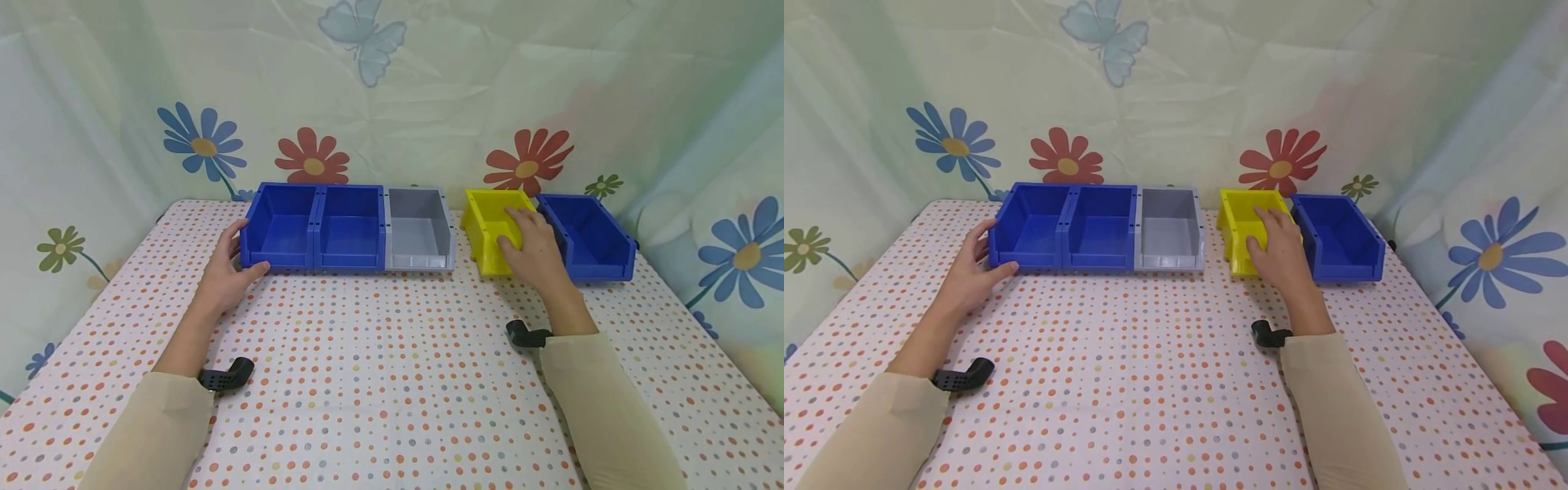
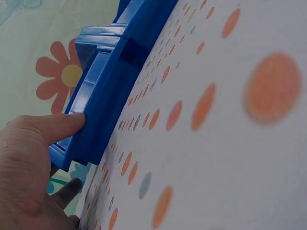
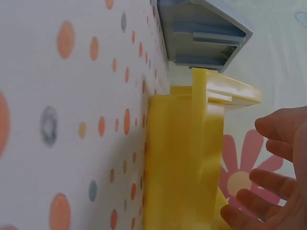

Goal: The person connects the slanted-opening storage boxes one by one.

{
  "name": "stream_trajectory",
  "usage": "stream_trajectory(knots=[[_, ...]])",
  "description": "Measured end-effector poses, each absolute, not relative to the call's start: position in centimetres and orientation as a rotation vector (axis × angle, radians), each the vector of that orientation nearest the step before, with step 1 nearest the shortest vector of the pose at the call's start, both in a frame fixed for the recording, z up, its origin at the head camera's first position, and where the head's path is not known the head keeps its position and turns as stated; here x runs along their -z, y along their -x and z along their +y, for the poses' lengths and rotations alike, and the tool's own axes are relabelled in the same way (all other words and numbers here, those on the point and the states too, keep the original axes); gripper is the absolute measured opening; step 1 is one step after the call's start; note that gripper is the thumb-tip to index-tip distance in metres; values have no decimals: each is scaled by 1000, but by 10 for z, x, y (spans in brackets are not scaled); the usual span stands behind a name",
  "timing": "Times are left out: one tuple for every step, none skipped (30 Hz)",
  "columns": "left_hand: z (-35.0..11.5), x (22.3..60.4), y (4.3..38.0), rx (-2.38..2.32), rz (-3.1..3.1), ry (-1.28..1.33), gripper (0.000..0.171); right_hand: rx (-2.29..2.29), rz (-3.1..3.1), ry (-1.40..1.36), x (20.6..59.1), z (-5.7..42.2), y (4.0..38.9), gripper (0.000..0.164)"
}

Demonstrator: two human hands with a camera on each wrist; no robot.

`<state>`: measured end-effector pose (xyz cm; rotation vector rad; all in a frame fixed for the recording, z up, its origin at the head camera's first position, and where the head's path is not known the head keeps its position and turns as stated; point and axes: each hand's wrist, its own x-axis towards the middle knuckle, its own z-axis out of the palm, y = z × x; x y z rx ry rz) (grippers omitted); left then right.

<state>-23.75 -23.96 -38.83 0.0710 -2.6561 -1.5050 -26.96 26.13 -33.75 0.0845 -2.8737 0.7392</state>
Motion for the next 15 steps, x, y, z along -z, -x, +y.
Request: stream_trajectory(knots=[[-240,388,237,1504,-2656,-71,92,-733,-2864,-86,337,261,269,65],[-240,388,237,1504,-2656,-70,92,-728,-2855,-85,336,262,269,64],[-240,388,237,1506,-2655,-70,92,-726,-2846,-85,336,262,269,64],[-240,388,237,1506,-2654,-69,92,-725,-2840,-83,335,262,269,64],[-240,388,236,1506,-2654,-69,92,-725,-2833,-82,335,262,269,64],[-240,388,236,1507,-2654,-69,92,-722,-2820,-83,334,262,268,63],[-240,388,236,1506,-2654,-69,92,-718,-2801,-81,334,262,269,61],[-239,387,236,1503,-2655,-71,92,-716,-2781,-71,334,262,269,60],[-239,387,236,1500,-2656,-75,92,-715,-2759,-57,334,263,269,59],[-239,387,236,1498,-2657,-78,92,-713,-2738,-41,334,263,269,57],[-239,387,236,1498,-2658,-80,92,-713,-2722,-20,334,264,269,56],[-239,387,236,1495,-2660,-83,92,-718,-2714,1,334,265,269,56],[-239,388,236,1493,-2661,-86,92,-725,-2721,26,334,265,269,56],[-239,388,237,1491,-2661,-89,92,-734,-2737,46,334,266,269,57],[-239,388,237,1491,-2661,-93,91,-741,-2756,57,335,267,269,58]])
